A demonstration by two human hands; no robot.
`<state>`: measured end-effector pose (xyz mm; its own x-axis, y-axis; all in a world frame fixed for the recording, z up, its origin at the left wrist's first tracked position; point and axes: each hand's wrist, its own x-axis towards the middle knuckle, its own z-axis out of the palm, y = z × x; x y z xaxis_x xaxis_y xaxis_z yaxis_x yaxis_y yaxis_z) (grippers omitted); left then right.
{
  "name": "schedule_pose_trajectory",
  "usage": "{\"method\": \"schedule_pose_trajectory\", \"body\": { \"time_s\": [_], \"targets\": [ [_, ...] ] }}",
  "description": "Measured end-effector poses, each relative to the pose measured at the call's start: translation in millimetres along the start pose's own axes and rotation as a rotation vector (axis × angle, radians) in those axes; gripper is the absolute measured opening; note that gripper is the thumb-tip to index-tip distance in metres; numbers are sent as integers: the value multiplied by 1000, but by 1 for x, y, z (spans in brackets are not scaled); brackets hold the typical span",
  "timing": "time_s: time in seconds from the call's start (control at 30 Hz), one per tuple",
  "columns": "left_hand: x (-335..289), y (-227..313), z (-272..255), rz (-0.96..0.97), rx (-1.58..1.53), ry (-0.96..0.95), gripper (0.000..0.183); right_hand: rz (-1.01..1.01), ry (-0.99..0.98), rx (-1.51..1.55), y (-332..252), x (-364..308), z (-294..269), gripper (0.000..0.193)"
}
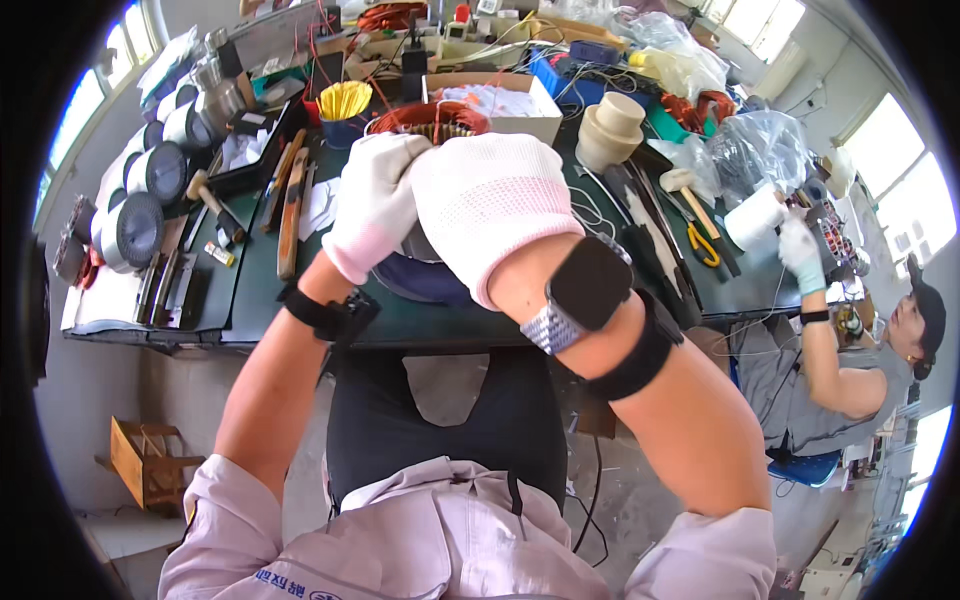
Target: Assembling a motor stator by inserting and securing copper windings using tools like a rubber mallet and wire cutters.
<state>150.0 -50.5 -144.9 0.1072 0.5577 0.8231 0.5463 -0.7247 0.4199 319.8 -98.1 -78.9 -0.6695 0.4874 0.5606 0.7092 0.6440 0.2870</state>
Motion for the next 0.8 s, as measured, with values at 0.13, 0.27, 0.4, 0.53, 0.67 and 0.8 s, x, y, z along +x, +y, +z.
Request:
{"method": "schedule_pose_trajectory", "body": {
  "time_s": [0.13,0.27,0.4,0.53,0.67,0.8],
  "targets": [
    [0,10,-25,-118,-46,-314,21,193,-315,122,21,-24,-14,26],
    [8,15,-24,-155,-30,-330,21,285,-36,115,14,-73,6,27],
    [7,11,-20,-104,-16,-306,19,225,16,-59,2,-66,23,24],
    [2,14,-17,-87,15,-256,16,262,-50,-132,-14,-49,17,18],
    [1,19,-10,-86,22,-146,17,228,-191,-6,7,-9,-10,16],
    [5,11,-19,-140,-49,-160,24,168,-220,17,25,-4,-11,19]
  ]
}}
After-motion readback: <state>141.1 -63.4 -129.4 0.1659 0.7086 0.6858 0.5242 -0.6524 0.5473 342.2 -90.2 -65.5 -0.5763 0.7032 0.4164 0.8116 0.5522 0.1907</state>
